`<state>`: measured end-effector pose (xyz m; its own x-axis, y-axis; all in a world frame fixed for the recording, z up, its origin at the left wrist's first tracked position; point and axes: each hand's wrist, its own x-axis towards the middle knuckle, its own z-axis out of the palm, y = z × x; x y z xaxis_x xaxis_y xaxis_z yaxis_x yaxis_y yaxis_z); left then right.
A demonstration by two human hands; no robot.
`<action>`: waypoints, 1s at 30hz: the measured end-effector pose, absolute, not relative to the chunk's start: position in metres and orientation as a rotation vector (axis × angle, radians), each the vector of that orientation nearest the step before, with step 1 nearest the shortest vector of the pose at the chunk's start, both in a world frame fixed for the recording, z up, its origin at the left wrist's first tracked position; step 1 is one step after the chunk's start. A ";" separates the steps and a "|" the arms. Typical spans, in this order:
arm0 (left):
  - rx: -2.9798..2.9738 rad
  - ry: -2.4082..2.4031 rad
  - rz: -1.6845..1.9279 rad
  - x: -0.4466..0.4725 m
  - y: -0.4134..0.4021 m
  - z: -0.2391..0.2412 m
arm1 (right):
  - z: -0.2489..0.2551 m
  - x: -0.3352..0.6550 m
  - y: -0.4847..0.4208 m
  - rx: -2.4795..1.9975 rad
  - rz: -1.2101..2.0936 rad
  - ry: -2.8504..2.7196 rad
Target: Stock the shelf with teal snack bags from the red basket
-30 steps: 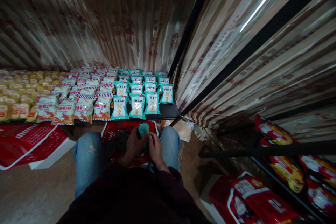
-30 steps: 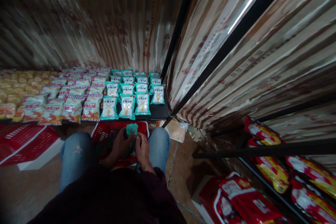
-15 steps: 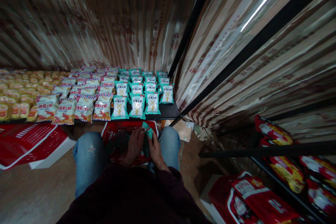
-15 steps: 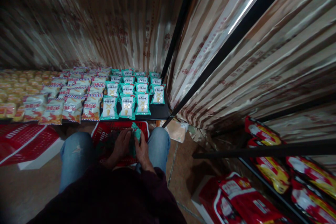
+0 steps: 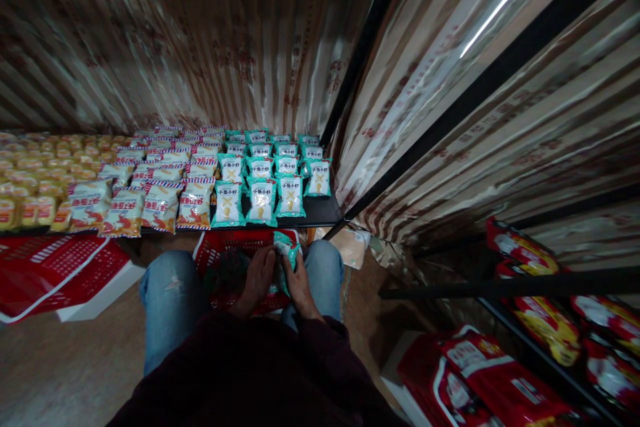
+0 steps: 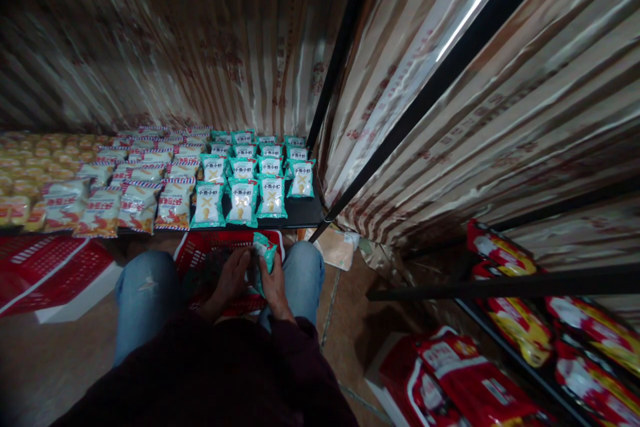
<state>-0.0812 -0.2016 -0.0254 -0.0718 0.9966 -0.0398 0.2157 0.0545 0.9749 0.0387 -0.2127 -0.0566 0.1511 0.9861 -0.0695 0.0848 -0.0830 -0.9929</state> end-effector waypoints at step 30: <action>0.978 1.428 1.045 -0.074 -0.202 -0.022 | -0.020 0.056 -0.197 -1.400 1.209 -1.077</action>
